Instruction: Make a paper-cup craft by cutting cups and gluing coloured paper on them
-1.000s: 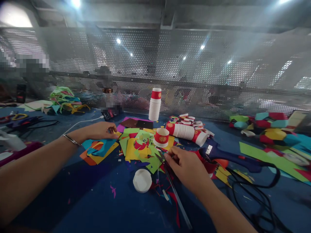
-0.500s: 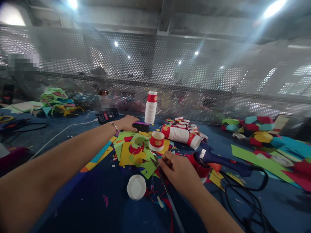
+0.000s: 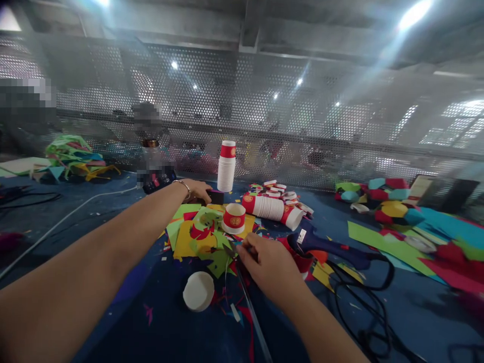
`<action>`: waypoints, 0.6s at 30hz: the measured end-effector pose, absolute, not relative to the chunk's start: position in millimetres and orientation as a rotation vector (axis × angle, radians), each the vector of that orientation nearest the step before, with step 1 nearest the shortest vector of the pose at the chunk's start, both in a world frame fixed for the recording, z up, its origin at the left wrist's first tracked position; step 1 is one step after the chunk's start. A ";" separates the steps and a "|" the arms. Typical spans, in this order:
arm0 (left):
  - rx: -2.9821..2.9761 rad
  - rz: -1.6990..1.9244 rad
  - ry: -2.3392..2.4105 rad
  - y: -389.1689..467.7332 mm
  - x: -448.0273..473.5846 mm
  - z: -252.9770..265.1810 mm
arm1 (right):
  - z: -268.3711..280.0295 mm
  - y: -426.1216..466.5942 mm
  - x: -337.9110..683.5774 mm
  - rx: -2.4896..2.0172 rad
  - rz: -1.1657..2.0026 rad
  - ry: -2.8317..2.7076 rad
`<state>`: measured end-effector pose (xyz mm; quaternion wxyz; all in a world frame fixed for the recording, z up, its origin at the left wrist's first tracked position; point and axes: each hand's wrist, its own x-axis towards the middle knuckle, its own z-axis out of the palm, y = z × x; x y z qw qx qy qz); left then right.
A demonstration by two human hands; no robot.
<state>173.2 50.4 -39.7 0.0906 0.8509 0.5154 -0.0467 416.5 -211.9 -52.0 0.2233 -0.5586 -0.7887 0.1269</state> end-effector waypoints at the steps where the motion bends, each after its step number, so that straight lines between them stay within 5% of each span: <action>1: 2.512 -0.180 1.536 51.8 174.9 -38.8 | -51.3 -212.5 416.4 -1.547 0.349 -2.187; 18: 2.618 -0.201 1.674 51.3 185.7 -39.8 | -51.5 -214.3 412.3 -1.684 0.387 -2.372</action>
